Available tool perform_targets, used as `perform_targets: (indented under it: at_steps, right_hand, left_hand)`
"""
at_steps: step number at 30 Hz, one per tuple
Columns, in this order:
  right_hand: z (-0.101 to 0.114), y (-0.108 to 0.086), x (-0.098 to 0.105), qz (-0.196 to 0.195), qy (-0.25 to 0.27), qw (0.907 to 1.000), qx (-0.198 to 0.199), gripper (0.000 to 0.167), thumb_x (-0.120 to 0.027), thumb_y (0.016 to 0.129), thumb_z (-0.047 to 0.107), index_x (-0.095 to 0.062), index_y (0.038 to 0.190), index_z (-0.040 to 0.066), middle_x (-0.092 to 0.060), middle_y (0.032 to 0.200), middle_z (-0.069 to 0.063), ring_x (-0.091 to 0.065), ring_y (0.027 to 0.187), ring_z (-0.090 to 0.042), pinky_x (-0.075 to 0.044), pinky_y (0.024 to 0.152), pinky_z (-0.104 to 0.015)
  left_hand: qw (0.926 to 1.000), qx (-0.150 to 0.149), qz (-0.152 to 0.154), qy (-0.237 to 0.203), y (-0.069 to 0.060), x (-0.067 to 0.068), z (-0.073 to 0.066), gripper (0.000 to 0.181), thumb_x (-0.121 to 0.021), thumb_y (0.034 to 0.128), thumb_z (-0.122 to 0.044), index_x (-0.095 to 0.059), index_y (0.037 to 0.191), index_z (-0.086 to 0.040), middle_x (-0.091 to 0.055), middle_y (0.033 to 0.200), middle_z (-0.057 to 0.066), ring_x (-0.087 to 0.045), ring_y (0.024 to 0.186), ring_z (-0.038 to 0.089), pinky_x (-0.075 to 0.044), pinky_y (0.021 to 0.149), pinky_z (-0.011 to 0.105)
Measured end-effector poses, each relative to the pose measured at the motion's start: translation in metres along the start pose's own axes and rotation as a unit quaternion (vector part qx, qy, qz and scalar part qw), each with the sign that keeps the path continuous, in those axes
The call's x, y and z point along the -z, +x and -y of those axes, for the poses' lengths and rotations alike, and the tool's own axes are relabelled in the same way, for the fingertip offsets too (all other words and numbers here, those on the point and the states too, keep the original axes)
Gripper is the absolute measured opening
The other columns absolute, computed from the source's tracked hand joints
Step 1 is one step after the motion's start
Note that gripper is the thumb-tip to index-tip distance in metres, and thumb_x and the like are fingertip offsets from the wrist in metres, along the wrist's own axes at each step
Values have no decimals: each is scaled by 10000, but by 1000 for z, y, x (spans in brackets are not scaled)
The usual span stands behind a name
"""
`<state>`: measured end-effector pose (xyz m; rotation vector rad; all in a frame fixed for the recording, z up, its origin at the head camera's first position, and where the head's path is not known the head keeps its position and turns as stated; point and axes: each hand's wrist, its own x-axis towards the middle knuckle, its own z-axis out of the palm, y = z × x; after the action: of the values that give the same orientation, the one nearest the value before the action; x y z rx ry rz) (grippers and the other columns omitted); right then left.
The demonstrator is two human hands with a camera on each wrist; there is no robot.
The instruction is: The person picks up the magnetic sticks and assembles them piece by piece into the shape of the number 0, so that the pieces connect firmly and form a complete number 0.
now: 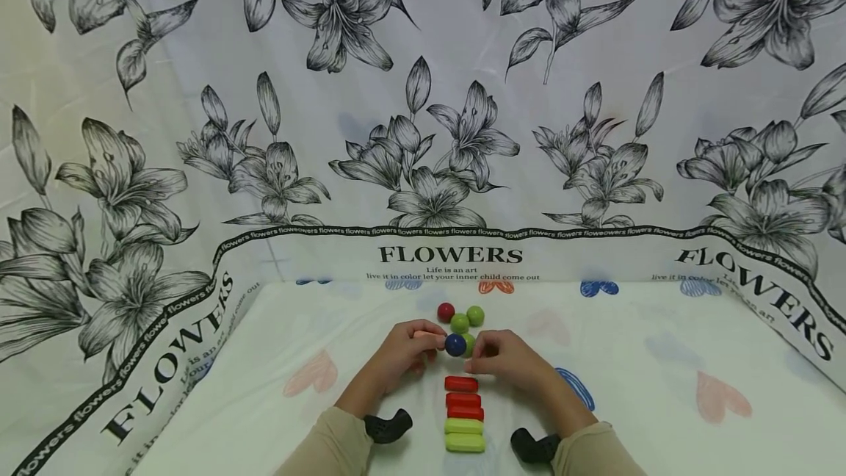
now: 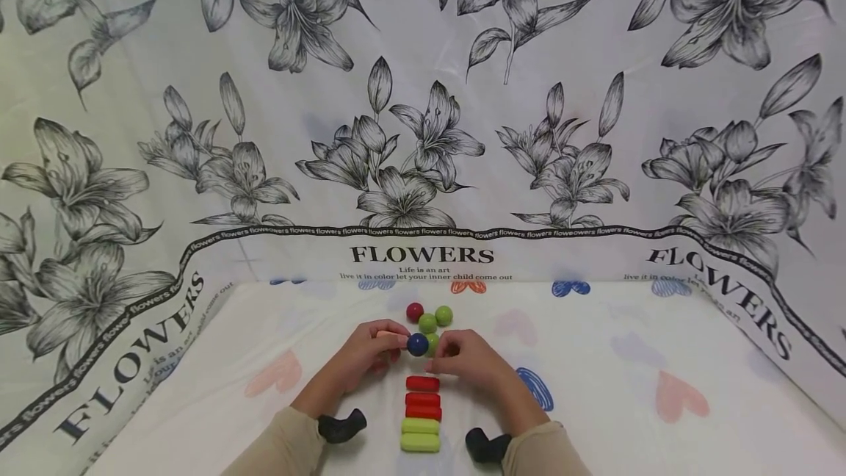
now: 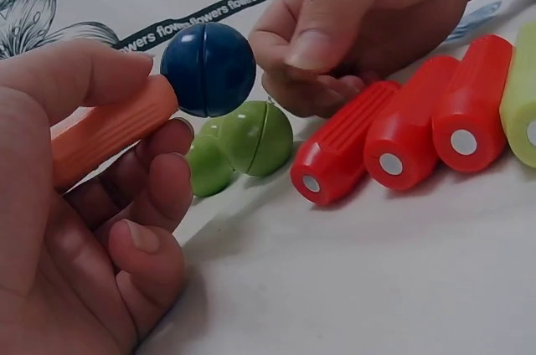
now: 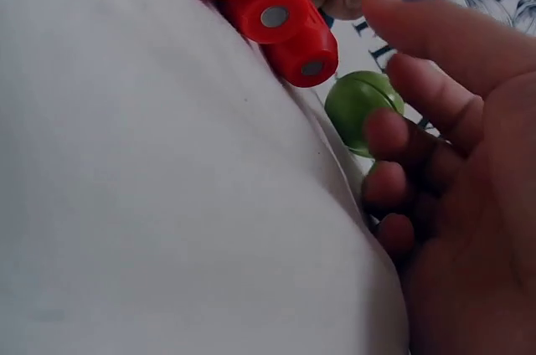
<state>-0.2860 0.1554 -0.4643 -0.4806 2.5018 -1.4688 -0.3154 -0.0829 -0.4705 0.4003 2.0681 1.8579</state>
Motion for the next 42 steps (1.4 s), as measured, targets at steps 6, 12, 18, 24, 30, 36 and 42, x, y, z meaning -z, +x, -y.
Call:
perform_targets:
  at_steps: [6,12,18,24,30,36,42]
  right_hand:
    - [4,1,1,557,-189,9983,-62,186,-766,843,313,-697,942,172,-656,871,7,-565,855,-189,-463,739,-317]
    - [7,1,0,695,-478,9964,5,174,-761,837,329,-734,972,223,-633,900,18,-536,880,-190,-441,741,-332]
    - [10,2,0,848,-724,9937,64,138,-740,819,266,-745,955,240,-619,889,25,-538,855,-175,-442,723,-316]
    - [10,3,-5,675,-969,9929,-121,209,-754,756,183,-726,934,288,-625,922,40,-526,897,-192,-442,743,-352]
    - [6,3,-6,577,-673,9960,-109,160,-760,794,287,-711,940,244,-638,930,35,-532,902,-190,-434,761,-352]
    - [3,0,-1,487,81,9988,6,123,-649,863,202,-691,966,151,-671,926,-5,-558,863,-202,-441,727,-342]
    - [2,0,0,255,654,9974,-137,151,-648,893,205,-667,1000,100,-658,816,-21,-573,792,-186,-438,736,-320]
  left_hand:
    - [9996,113,56,-266,-1,2,-4,282,-715,878,-267,-675,1069,-64,-613,758,16,-522,666,150,-395,503,250]
    - [9993,130,70,-350,-2,3,-6,282,-718,877,-253,-675,1077,-59,-612,749,14,-520,671,149,-385,502,250]
    - [9993,87,93,-353,1,5,-7,308,-718,877,-245,-664,1105,-44,-612,746,12,-521,668,141,-392,501,248]
    - [9990,126,104,-423,2,5,-7,320,-721,879,-246,-662,1111,-35,-618,757,11,-529,677,139,-405,509,245]
    - [9987,181,119,-468,-1,4,-4,338,-719,882,-248,-659,1126,-22,-633,767,9,-538,680,139,-415,509,238]
    - [9981,233,56,-569,-2,4,-4,383,-721,885,-301,-645,1143,-28,-635,785,17,-539,701,141,-428,511,239]
    - [9971,229,-19,-729,-3,3,-6,439,-733,876,-324,-628,1155,-2,-637,795,22,-544,710,140,-435,508,241]
